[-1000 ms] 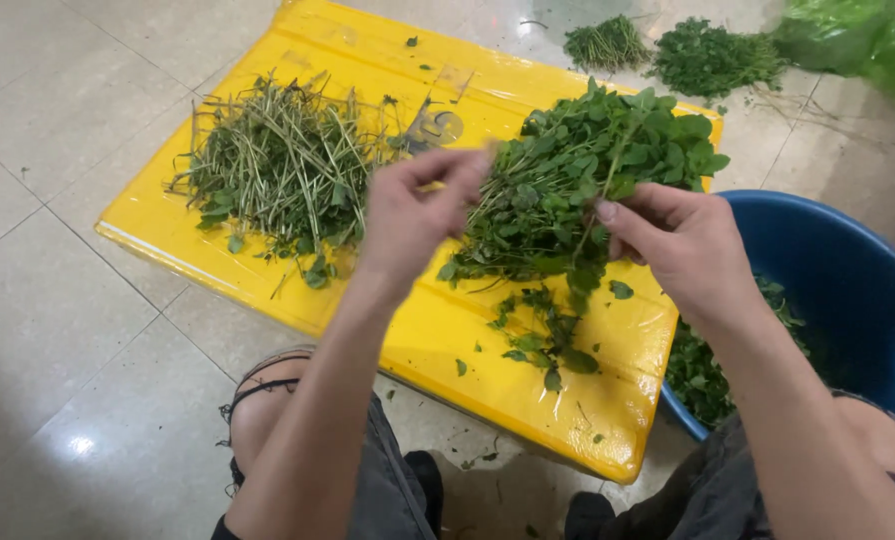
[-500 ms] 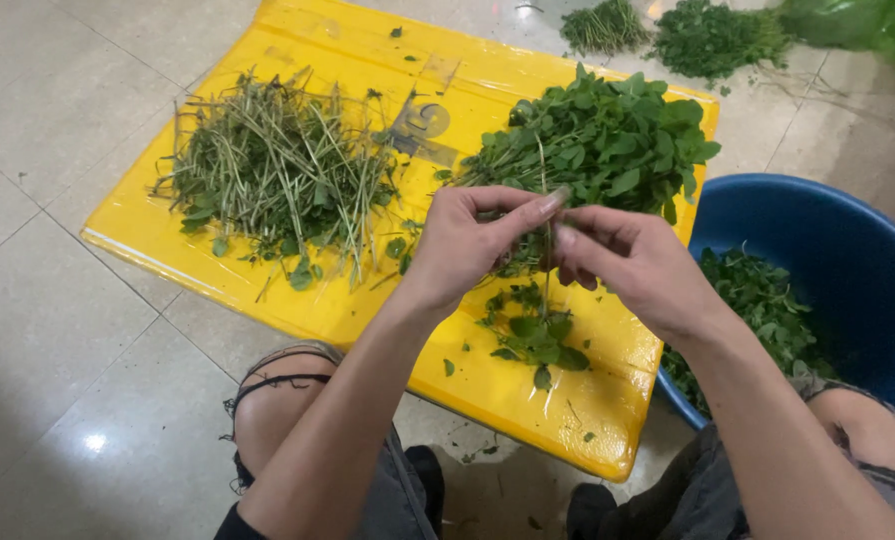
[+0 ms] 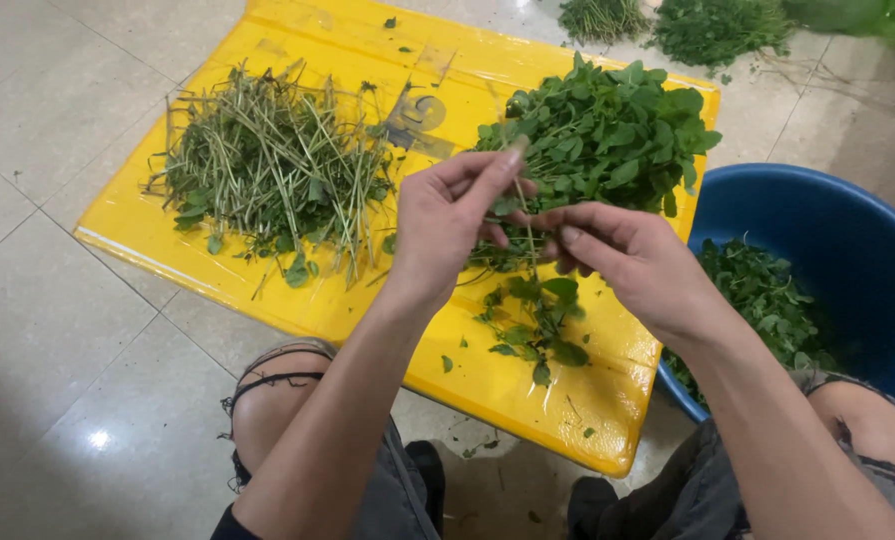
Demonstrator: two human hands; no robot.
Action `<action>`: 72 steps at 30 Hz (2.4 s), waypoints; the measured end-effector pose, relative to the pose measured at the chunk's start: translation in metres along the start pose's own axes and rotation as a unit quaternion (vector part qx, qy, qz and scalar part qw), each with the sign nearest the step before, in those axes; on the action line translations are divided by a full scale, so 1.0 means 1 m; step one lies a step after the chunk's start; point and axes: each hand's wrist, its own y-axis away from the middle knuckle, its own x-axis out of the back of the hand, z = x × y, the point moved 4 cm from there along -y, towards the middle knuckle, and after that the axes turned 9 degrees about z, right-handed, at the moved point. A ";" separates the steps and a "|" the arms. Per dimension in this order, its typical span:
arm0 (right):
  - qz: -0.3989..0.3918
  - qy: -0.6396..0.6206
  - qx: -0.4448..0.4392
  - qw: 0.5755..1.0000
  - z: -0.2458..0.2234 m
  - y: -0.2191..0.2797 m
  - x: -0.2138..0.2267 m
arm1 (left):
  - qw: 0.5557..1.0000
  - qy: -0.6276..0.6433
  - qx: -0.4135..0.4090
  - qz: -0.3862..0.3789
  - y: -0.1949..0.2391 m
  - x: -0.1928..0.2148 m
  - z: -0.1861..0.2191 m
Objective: Picking leaves from stems and sorting them into a bowl
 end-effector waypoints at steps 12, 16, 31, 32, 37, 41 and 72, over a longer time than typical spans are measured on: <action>0.045 0.313 0.266 0.911 -0.029 0.019 -0.009 | 0.985 0.064 0.071 0.142 -0.002 0.018 0.021; 0.087 0.321 0.274 0.902 -0.030 0.016 -0.010 | 0.985 0.063 0.073 0.142 -0.001 0.019 0.022; 0.168 0.240 0.289 0.911 -0.039 0.022 -0.003 | 0.987 0.043 0.068 0.140 -0.001 0.017 0.023; 0.160 0.243 0.297 0.909 -0.042 0.023 -0.005 | 0.989 0.035 0.060 0.132 0.000 0.015 0.023; 0.086 0.299 0.256 0.915 -0.036 0.017 -0.014 | 0.992 0.042 0.055 0.103 0.001 0.010 0.015; 0.067 0.263 0.244 0.931 -0.029 0.016 -0.015 | 0.995 0.055 0.053 0.069 0.004 0.005 0.016; 0.032 0.356 0.123 0.926 0.013 -0.012 -0.001 | 0.881 -0.428 -0.191 0.059 -0.022 0.065 0.039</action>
